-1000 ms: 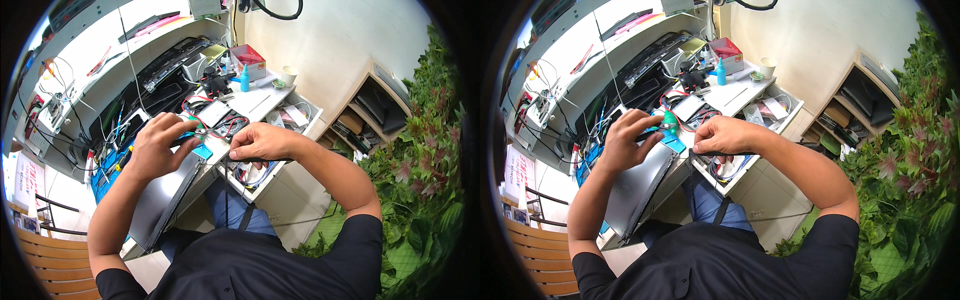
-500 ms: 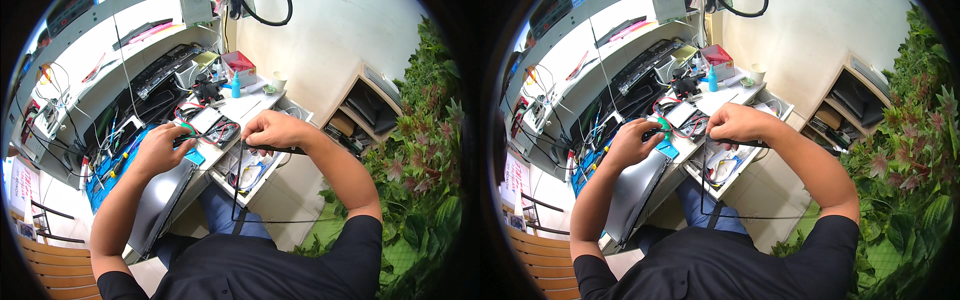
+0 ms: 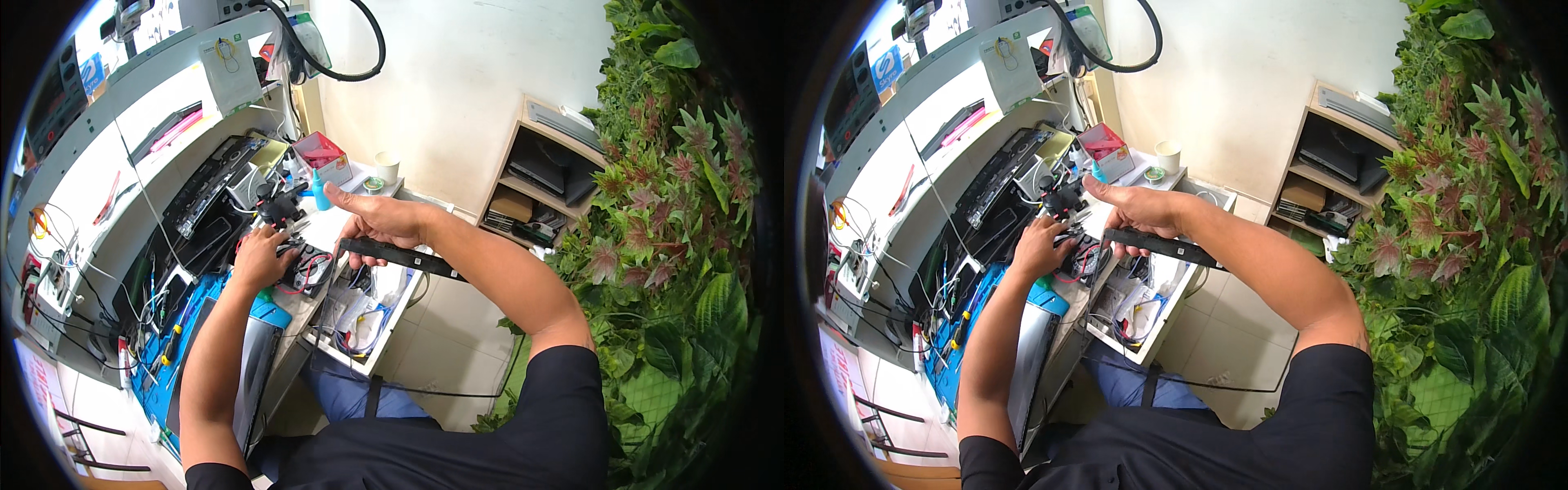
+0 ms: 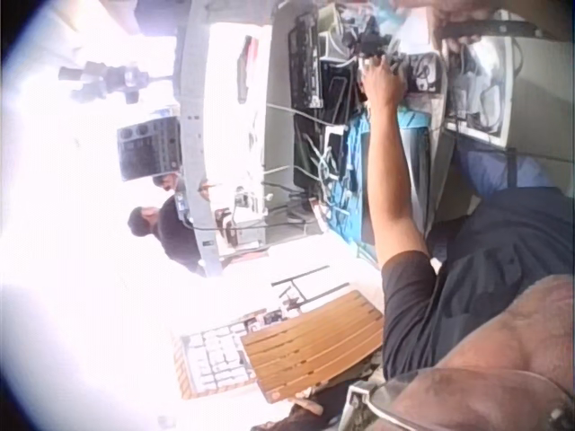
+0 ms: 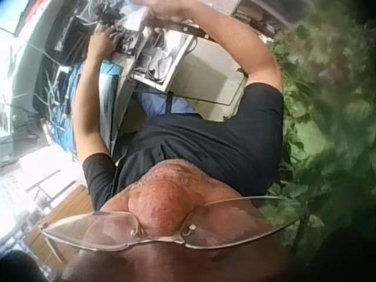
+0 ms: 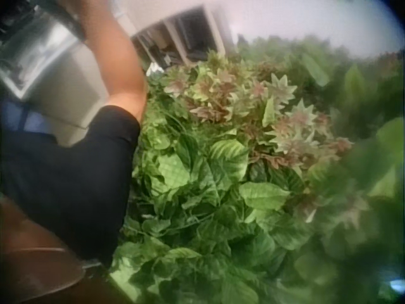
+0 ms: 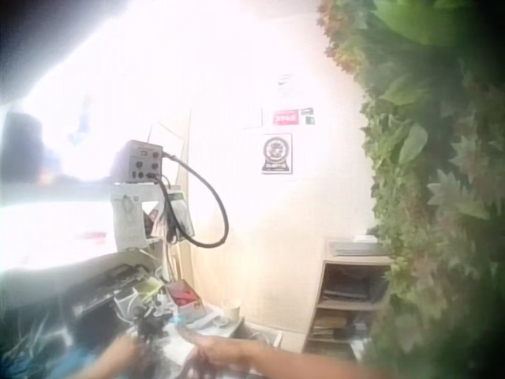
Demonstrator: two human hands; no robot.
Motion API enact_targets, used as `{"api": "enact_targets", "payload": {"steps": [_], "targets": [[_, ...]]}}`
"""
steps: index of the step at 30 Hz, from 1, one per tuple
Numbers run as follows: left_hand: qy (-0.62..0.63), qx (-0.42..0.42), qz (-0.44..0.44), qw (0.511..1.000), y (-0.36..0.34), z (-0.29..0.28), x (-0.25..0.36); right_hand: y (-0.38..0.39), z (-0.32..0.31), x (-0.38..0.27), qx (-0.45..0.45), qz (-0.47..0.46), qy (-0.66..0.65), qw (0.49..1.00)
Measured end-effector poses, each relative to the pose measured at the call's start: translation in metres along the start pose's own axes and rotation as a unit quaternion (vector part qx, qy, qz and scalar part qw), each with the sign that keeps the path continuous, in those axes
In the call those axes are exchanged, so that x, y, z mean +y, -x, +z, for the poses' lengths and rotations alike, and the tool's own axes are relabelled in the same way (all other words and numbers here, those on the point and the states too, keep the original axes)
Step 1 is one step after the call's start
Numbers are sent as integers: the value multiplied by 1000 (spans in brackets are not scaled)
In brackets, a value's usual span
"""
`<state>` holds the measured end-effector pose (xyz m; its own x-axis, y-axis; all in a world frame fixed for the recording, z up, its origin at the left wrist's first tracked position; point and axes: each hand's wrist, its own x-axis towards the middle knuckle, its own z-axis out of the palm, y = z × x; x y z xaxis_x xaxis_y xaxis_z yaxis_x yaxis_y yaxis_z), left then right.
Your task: The person removes a bezel and screen from a laptop chassis using a tool and then handles the internal components by lifting the laptop body.
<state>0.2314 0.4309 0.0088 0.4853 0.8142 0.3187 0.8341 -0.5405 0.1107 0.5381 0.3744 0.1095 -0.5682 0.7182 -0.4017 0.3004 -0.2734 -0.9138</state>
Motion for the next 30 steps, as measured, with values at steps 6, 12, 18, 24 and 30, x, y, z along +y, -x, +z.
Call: {"api": "enact_targets", "payload": {"steps": [6,12,18,24,30], "targets": [[40,33,-6,999,1,-6,2,-8,4,-2,1,-11,22,1000],[459,-152,-128,866,6,-66,38,-4,14,-15,-13,-36,64,997],[498,-185,-88,843,46,-120,87,-3,38,-38,-24,-83,27,996],[487,-24,-102,867,86,-174,53,61,14,-61,-12,-55,135,989],[472,78,-168,862,147,-214,-2,79,-37,-61,-33,-69,155,985]]}}
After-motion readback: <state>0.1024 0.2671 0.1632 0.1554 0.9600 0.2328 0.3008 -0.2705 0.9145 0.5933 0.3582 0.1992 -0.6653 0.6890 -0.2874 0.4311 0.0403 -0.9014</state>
